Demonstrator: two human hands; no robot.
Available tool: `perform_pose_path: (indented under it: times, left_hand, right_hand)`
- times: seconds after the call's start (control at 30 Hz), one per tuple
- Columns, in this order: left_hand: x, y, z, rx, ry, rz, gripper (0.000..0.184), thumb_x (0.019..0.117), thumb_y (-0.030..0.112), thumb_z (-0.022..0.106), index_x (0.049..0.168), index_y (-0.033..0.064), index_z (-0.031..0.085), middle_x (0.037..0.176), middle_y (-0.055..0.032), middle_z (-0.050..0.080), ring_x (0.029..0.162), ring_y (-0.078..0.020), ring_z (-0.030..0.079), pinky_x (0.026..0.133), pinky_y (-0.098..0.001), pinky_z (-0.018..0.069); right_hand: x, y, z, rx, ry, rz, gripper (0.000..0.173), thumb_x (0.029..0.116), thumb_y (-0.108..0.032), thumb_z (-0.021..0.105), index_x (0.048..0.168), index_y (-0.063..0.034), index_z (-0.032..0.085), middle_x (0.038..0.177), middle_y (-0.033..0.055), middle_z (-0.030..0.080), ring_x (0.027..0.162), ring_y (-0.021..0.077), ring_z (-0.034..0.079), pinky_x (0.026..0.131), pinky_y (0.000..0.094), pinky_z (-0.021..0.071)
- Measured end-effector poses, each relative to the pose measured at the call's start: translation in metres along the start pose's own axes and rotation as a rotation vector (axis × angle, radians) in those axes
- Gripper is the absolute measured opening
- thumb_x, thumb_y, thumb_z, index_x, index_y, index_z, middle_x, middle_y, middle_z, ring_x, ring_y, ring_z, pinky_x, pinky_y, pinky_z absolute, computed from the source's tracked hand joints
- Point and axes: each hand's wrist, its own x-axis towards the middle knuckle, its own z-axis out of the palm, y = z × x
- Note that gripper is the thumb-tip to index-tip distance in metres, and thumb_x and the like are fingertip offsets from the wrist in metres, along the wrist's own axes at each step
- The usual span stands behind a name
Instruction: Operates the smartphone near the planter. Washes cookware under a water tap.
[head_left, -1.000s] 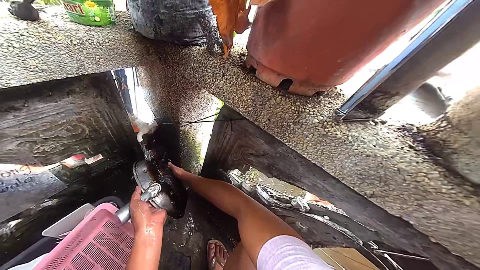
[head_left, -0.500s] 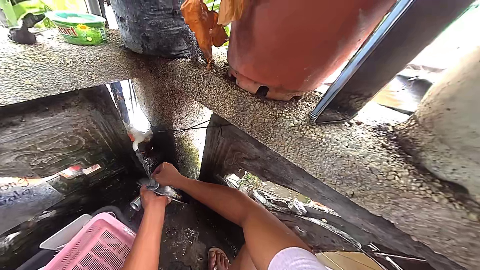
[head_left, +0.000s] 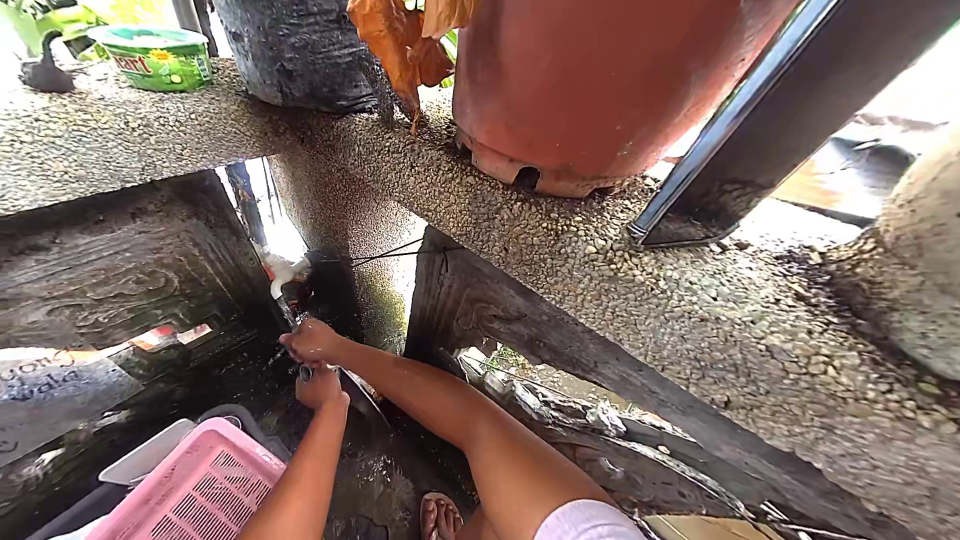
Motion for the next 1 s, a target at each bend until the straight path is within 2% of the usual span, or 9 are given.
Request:
perform_pose_path:
  times: [0.07,0.17,0.27,0.37,0.57,0.73,0.8,0.9,1.0]
  left_hand:
    - [0.009,-0.002,-0.001,0.037,-0.027,0.239,0.038,0.0891,0.012,0.079,0.12,-0.0061,0.065,0.11,-0.0202,0.07,0.102,-0.0277,0.069,0.094,-0.0472,0.0568]
    - [0.024,-0.006,-0.01,0.167,-0.154,0.466,0.047,0.0876,0.019,0.08,0.125,-0.0052,0.065,0.113,-0.0186,0.072,0.107,-0.0255,0.071,0.1,-0.0462,0.0569]
    - [0.025,0.003,-0.024,0.412,-0.217,0.409,0.045,0.0924,0.037,0.076,0.123,0.0047,0.069,0.106,-0.0137,0.075,0.099,-0.0263,0.073,0.094,-0.0519,0.0579]
    - [0.024,0.002,-0.027,0.474,-0.223,0.339,0.045,0.0917,0.04,0.075,0.121,0.006,0.066,0.096,-0.0158,0.073,0.091,-0.0316,0.072,0.086,-0.0573,0.0576]
    - [0.029,-0.013,-0.019,0.229,-0.364,0.3,0.049,0.0887,0.038,0.082,0.124,0.0079,0.066,0.099,-0.0091,0.075,0.078,-0.0198,0.074,0.077,-0.0437,0.0649]
    - [0.024,-0.017,-0.017,0.16,-0.306,0.274,0.046,0.0869,0.037,0.083,0.122,0.01,0.07,0.11,-0.0084,0.074,0.103,-0.0195,0.071,0.097,-0.0472,0.0571]
    - [0.025,-0.021,-0.016,0.131,-0.216,0.264,0.045,0.0848,0.035,0.084,0.117,0.0066,0.071,0.114,-0.0123,0.071,0.107,-0.0233,0.068,0.097,-0.0483,0.0556]
    - [0.027,-0.026,-0.028,0.268,-0.281,0.373,0.062,0.0847,0.042,0.082,0.132,0.0064,0.064,0.14,-0.0161,0.059,0.129,-0.0277,0.057,0.111,-0.0491,0.0468]
    - [0.024,-0.029,-0.035,0.273,-0.398,0.551,0.034,0.0866,0.035,0.081,0.113,0.0141,0.075,0.122,-0.0044,0.072,0.118,-0.0169,0.066,0.106,-0.0446,0.0532]
  right_hand:
    - [-0.006,-0.001,-0.013,-0.008,-0.05,-0.019,0.031,0.1065,-0.022,0.05,0.115,0.0018,0.067,0.094,0.0115,0.073,0.076,0.017,0.071,0.071,0.0367,0.0611]
    - [-0.004,0.011,-0.025,-0.007,-0.094,-0.134,0.025,0.1029,-0.014,0.055,0.112,0.0036,0.071,0.094,0.013,0.073,0.078,0.0154,0.069,0.074,0.0354,0.0592]
    - [-0.007,0.012,-0.033,0.076,-0.108,-0.125,0.025,0.1031,-0.014,0.057,0.111,0.0041,0.071,0.095,0.0137,0.075,0.079,0.0184,0.071,0.075,0.0383,0.0611]
    - [-0.01,0.007,-0.04,0.032,-0.114,-0.055,0.026,0.1041,-0.019,0.058,0.114,0.0015,0.071,0.098,0.0129,0.076,0.083,0.0207,0.074,0.079,0.0412,0.0628]
    - [-0.011,0.001,-0.038,-0.093,-0.109,-0.063,0.026,0.1046,-0.021,0.057,0.113,-0.001,0.073,0.097,0.0106,0.077,0.079,0.0192,0.074,0.074,0.0401,0.0623]
    - [-0.013,-0.002,-0.036,-0.076,-0.091,-0.017,0.025,0.1055,-0.017,0.055,0.117,-0.0014,0.071,0.101,0.01,0.077,0.082,0.019,0.075,0.075,0.0389,0.0629]
    - [-0.012,0.0,-0.036,0.005,-0.087,-0.009,0.024,0.1055,-0.014,0.055,0.119,-0.0012,0.07,0.101,0.0094,0.077,0.082,0.0185,0.075,0.074,0.037,0.0631]
    - [-0.01,0.006,-0.034,0.201,-0.095,-0.032,0.025,0.1066,-0.015,0.054,0.118,0.0011,0.069,0.098,0.0101,0.078,0.078,0.0176,0.074,0.07,0.0341,0.062]
    - [-0.004,0.013,-0.029,0.379,-0.078,-0.032,0.025,0.1062,-0.015,0.055,0.117,0.0033,0.068,0.094,0.0113,0.077,0.075,0.0169,0.073,0.067,0.0318,0.0618]
